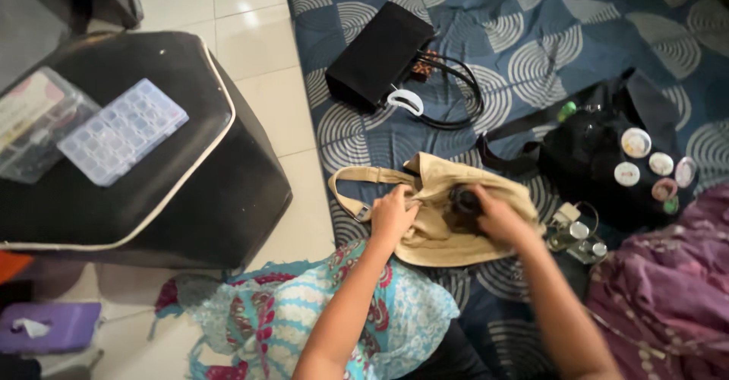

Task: The person sits on the floor and packs a backpack, placing a snack packet and a small pouch inside and fastening it. They then open a beige handbag, place a wallet inside, coil a charging cable, and arrange small items and a charger into the handbag.

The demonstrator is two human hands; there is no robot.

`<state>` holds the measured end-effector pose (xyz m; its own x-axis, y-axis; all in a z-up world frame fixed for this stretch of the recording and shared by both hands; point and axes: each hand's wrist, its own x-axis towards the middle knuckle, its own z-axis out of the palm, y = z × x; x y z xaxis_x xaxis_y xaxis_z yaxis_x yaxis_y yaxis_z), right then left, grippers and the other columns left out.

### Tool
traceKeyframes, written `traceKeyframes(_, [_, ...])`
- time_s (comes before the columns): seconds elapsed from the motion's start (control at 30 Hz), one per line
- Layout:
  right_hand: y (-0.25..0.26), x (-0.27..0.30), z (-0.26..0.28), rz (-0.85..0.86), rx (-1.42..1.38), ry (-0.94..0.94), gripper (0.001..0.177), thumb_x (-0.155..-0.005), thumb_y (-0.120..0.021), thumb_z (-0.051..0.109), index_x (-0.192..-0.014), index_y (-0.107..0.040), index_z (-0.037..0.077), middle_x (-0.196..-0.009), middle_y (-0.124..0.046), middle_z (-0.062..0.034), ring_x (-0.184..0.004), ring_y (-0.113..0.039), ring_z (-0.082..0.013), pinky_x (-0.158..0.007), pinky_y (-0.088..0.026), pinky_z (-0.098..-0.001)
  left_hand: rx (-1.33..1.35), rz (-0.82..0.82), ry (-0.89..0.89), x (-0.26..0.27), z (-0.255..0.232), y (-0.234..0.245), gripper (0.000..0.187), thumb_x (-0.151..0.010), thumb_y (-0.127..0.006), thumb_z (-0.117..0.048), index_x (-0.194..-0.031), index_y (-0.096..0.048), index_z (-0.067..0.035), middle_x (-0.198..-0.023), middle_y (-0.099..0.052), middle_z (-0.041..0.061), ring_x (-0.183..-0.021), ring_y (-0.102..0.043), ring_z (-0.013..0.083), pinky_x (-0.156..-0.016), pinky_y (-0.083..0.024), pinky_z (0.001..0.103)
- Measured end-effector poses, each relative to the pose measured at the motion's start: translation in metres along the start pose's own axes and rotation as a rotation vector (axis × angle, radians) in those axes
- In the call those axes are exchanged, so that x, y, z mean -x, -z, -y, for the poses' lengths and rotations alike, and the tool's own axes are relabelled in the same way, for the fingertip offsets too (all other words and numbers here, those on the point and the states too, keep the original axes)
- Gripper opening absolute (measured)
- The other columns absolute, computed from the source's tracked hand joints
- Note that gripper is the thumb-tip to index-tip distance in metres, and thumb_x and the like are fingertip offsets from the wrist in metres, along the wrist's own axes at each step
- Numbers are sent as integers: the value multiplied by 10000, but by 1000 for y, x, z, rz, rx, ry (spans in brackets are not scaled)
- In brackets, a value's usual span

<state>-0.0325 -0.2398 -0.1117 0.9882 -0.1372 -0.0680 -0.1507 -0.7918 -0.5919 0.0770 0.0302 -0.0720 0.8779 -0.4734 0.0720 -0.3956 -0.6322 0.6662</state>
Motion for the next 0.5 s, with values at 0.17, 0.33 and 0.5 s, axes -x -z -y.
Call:
traceKeyframes(0.17, [60, -9, 17, 20, 107, -56, 839, -745, -611, 14, -1539, -417, 201, -1210, -697, -262, -1074, -698, -414, -959, -537, -441, 77, -89, 7, 11, -18, 24, 255, -887, -680, -374, -1024, -695, -160, -878, -748, 142, -836, -705, 413, -702, -539, 536])
traceKeyframes(0.33, [47, -9, 43, 30, 173, -326, 757, -867, -706, 149, -1535, -351, 149, -1163, -702, -253, -1065, -686, -421, -921, -532, -471, 51, -211, -18, 20, -23, 19, 216, -932, -627, -335, -1036, -639, -145, -1001, -752, 112, -839, -700, 418, -689, -541, 536])
traceKeyframes(0.5, [-22, 22, 66, -245, -276, -214, 642, -852, -715, 113, -1401, -383, 80, -1126, -689, -251, -1069, -685, -424, -888, -532, -463, 9, -71, 28, 21, -10, 4, 250, -933, -624, -329, -1084, -592, -134, -1054, -742, 111, -873, -704, 419, -721, -541, 553])
